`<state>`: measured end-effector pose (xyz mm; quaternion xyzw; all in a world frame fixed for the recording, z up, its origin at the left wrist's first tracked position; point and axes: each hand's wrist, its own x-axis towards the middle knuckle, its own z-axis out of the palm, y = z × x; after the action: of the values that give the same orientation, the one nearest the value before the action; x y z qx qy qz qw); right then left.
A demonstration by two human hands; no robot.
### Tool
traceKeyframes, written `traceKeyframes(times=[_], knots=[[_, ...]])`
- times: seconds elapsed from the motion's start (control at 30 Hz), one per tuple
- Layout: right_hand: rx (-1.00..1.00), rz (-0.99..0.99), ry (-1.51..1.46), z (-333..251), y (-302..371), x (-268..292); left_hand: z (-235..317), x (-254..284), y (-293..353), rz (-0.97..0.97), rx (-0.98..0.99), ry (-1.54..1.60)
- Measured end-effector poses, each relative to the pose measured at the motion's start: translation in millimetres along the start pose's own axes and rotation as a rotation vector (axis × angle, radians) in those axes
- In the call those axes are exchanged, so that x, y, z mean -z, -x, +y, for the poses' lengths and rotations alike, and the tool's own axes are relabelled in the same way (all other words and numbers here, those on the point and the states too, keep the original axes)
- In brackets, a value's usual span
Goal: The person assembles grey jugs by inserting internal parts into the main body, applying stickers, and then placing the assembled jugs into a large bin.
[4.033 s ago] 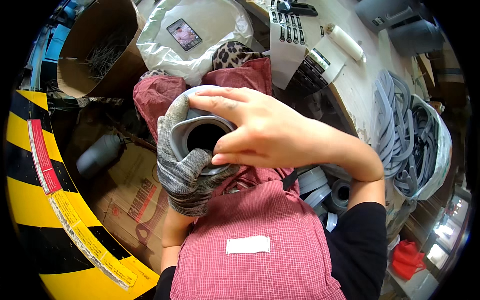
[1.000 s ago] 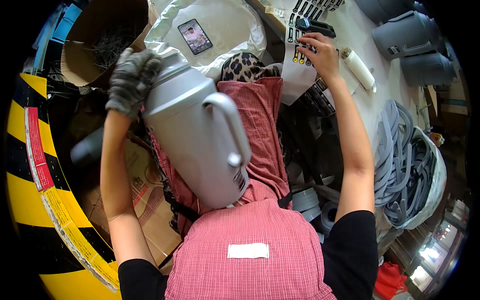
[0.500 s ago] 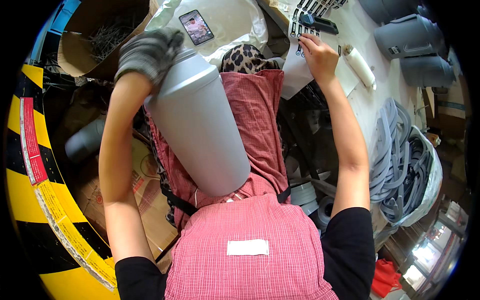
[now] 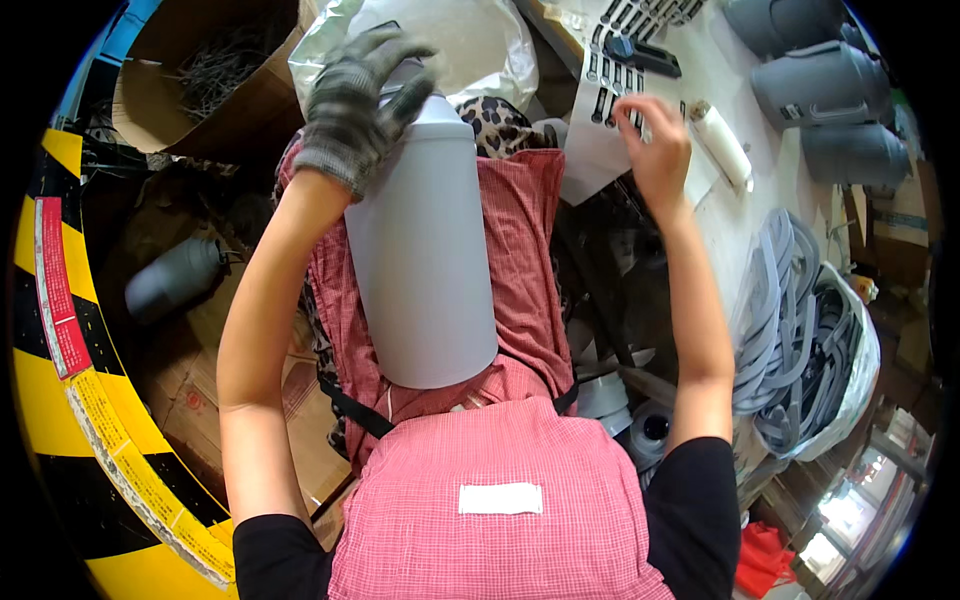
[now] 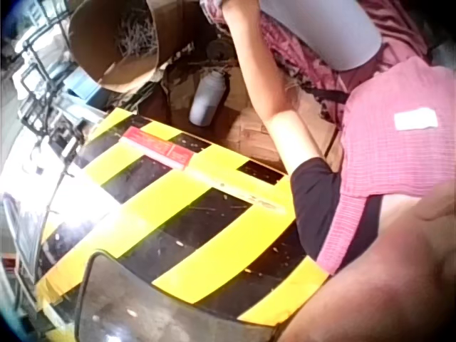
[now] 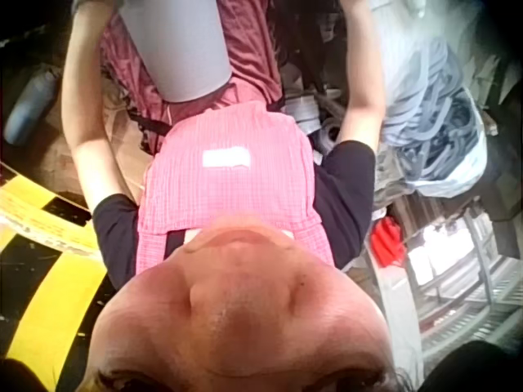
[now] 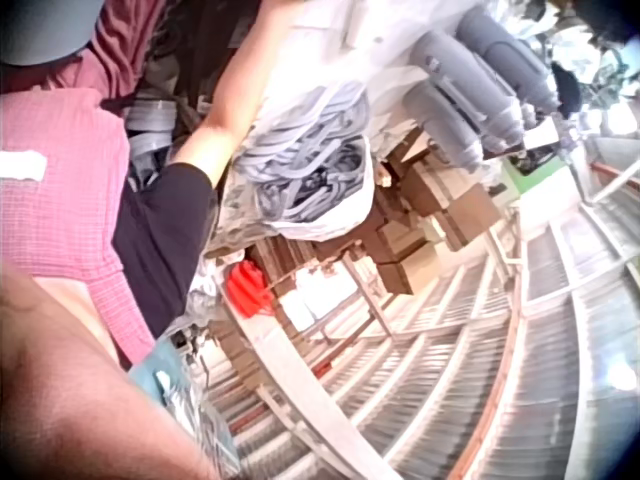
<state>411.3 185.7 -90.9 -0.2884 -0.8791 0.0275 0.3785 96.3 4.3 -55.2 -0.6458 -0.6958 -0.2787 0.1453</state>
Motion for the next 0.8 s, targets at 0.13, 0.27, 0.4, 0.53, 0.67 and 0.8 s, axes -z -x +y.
traceKeyframes(times=[0.13, 0.27, 0.4, 0.53, 0.67, 0.8], knots=[[0.108, -0.026, 0.136, 69, -49, 1, 70, -24, -70, -0.41, 0.19, 0.93], [0.188, -0.382, 0.059, 152, -92, -4, 136, -119, -111, -0.576, -0.212, 0.051], [0.084, -0.713, -0.045, 150, -107, -13, 152, -174, -110, -0.756, -0.179, 0.045], [0.199, -0.627, 0.018, 139, -105, -8, 158, -170, -101, -0.709, -0.227, 0.013], [0.17, -0.42, 0.1, 124, -116, -17, 178, -160, -96, -0.708, -0.317, -0.008], [0.134, -0.334, 0.265, 156, -113, -38, 193, -153, -102, -0.751, -0.258, 0.035]])
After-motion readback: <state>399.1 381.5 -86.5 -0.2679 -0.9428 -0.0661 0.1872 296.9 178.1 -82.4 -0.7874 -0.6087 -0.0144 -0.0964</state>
